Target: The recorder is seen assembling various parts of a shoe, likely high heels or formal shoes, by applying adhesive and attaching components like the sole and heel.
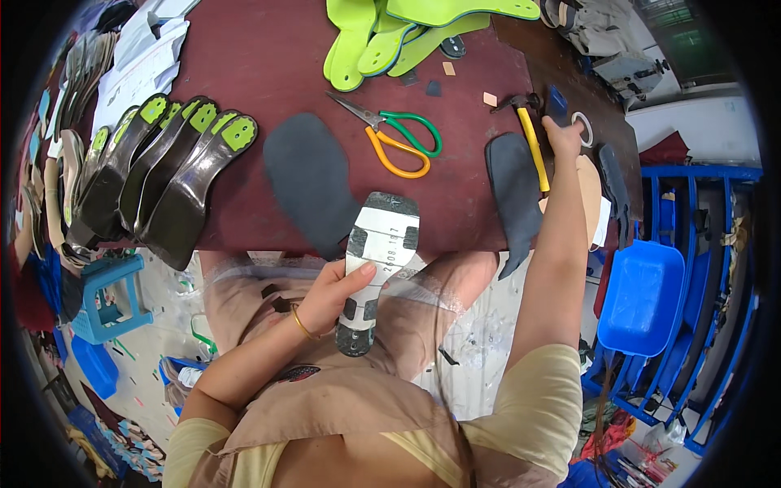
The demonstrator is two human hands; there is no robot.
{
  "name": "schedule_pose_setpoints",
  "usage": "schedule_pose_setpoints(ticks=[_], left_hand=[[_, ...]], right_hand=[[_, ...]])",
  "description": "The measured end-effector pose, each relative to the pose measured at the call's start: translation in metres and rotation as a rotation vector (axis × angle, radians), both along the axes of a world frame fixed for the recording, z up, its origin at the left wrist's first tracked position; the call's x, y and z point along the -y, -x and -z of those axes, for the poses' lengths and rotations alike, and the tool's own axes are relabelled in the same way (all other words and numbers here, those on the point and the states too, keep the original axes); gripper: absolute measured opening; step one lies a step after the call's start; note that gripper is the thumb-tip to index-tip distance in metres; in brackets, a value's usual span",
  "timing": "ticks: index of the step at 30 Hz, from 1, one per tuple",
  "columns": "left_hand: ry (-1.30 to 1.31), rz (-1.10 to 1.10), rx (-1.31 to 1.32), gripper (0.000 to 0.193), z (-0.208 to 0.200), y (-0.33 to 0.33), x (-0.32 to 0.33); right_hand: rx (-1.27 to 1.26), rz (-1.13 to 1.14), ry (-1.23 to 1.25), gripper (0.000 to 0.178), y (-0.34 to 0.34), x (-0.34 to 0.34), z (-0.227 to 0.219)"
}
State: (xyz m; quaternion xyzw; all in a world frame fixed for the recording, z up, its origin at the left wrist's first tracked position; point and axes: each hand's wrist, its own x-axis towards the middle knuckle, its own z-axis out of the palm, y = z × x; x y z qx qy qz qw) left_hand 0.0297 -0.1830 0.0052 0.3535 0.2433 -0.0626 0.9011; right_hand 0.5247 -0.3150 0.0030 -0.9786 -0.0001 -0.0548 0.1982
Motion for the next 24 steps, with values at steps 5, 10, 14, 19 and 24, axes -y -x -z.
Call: schedule_pose_setpoints(ticks=[5,10,14,19,24], left_hand=[[0.03,-0.116,-0.007,0.04,-0.001,0.006,0.005],[0.053,-0.102,-0.02,0.041,0.002,0.008,0.004],[0.116,-0.133,-0.011,0.037,0.015,0.009,0.003],[0.086,-0.207,-0.014,0.035,0.004,0.01,0.0],[0.05,-0.245,0.016,0.04,0.002,0.016,0.0]], right_hand=[[-0.293,-0.093,-0.823,0.063,0.029,0.037,-0.022],[-0.099,-0.489,-1.288,0.044,0.18,0.039,-0.028],[-0.049,-0.685,-1.492,0.045,0.336,0.01,-0.035],[-0.036,-1.298,-1.676,0.032,0.464,-0.021,-0.03],[-0.336,-1.716,-1.622,0.036,0.49,-0.034,-0.084]])
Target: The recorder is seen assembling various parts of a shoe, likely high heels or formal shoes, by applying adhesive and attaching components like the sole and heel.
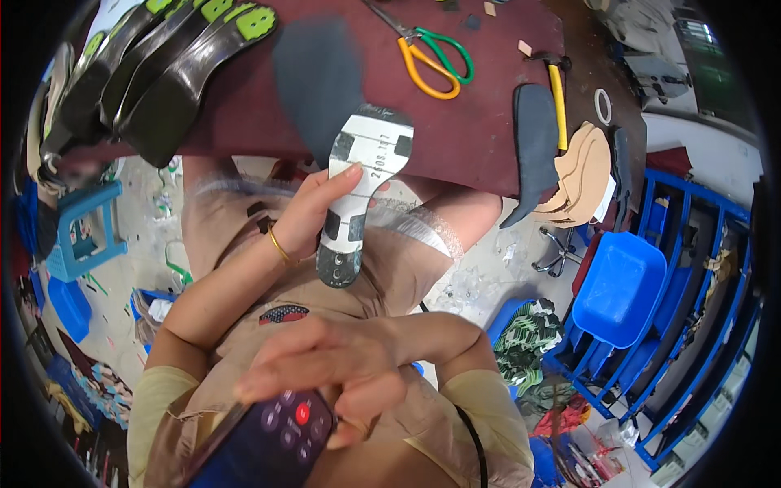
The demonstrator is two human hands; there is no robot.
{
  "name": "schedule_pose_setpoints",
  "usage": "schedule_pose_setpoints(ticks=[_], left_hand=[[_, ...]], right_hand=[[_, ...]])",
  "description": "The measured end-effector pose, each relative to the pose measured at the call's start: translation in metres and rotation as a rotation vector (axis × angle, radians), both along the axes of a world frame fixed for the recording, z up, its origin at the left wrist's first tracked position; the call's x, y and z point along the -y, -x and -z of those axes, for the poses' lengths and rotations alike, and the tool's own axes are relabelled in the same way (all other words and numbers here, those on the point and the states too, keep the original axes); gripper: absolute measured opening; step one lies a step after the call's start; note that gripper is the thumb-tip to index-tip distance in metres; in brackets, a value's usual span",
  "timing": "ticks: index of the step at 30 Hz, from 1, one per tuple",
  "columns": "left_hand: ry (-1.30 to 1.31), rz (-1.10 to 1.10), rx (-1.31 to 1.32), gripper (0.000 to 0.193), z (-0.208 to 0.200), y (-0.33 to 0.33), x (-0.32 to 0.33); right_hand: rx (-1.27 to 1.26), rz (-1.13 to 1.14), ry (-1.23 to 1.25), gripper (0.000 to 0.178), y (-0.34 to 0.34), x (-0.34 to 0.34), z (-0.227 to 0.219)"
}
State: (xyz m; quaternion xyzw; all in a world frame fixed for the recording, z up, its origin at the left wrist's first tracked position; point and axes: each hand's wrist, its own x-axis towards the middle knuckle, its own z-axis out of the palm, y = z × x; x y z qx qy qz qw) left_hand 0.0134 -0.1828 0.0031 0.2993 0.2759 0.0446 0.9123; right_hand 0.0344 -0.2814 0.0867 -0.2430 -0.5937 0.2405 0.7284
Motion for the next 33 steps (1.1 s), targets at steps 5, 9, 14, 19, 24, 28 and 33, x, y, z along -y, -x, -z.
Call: schedule_pose_setpoints(ticks=[5,9,14,19,24,28,33], left_hand=[[0.088,0.088,0.071,0.04,-0.001,0.014,-0.003],[-0.043,0.112,0.11,0.042,-0.004,0.013,-0.002],[0.095,0.107,0.217,0.042,-0.012,0.01,0.001],[0.16,0.053,0.25,0.043,-0.019,0.002,0.0],[0.033,-0.038,0.231,0.04,-0.019,-0.008,-0.011],[-0.038,-0.095,0.161,0.039,-0.025,-0.006,-0.019],[-0.048,-0.238,0.146,0.038,-0.019,0.006,-0.031]], right_hand=[[-0.172,-0.03,-0.11,0.022,0.016,-0.018,-0.015],[-0.307,-0.049,-0.238,0.026,0.019,-0.035,-0.027],[-0.574,0.082,-0.353,0.023,0.058,-0.045,-0.04],[-0.814,-0.135,-0.203,0.026,0.074,-0.031,-0.056],[-0.772,-0.203,-0.134,0.024,0.058,-0.026,-0.052],[-0.599,-0.202,0.034,0.026,0.023,-0.026,-0.041],[-0.056,0.741,0.553,0.032,-0.101,-0.07,0.015]])
